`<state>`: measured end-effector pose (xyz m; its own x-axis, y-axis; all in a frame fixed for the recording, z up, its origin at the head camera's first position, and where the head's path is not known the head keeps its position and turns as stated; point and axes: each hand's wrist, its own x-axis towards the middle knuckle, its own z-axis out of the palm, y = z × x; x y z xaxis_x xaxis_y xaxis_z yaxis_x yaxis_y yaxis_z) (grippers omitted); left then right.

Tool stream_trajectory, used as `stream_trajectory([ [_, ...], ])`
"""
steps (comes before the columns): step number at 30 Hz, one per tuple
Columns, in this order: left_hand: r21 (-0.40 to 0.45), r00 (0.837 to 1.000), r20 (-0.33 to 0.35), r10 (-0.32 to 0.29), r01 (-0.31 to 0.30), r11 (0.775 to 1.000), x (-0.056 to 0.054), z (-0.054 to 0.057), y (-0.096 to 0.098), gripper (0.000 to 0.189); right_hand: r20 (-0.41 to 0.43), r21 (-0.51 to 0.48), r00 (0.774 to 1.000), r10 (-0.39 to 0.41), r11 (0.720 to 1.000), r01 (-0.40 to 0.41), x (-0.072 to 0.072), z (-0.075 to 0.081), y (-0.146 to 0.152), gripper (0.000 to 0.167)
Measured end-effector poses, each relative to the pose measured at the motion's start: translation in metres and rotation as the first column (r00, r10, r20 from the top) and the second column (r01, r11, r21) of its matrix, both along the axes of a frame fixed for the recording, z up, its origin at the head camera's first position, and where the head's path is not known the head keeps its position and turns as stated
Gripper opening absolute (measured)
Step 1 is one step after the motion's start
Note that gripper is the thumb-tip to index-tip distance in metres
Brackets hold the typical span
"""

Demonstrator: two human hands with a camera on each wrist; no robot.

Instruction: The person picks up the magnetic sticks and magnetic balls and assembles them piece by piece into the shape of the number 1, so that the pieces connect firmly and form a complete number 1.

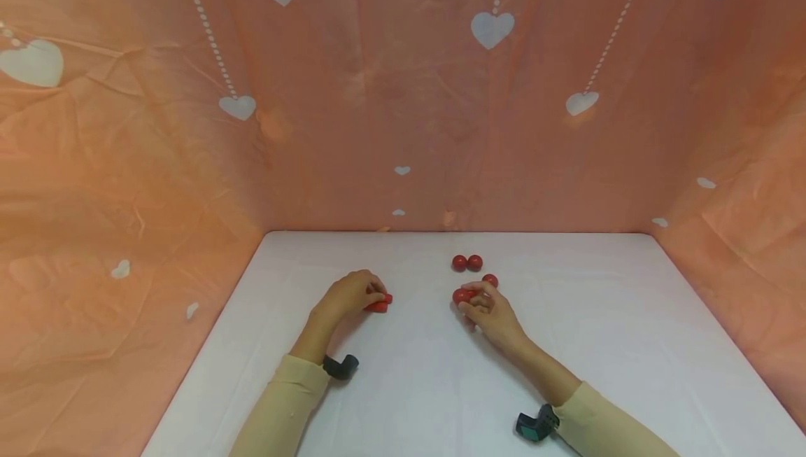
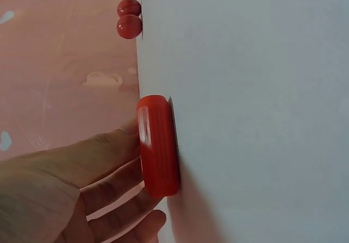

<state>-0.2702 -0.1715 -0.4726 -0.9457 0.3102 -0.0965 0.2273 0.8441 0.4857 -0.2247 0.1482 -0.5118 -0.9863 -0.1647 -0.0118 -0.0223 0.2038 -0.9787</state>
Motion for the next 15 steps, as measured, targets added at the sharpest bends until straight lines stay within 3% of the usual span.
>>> stream_trajectory([
  [10,0.014,0.999,-0.048,0.015,-0.015,1.0,0.003,0.009,0.002,0.013,-0.005,-0.003,1.0,0.017,1.0,-0.017,-0.002,-0.004,0.002,0.038],
  [15,-0.01,0.997,-0.077,-0.007,0.006,1.0,0.006,0.015,0.004,0.013,-0.003,0.008,1.0,0.02,1.0,-0.019,-0.003,-0.004,0.001,0.037],
])
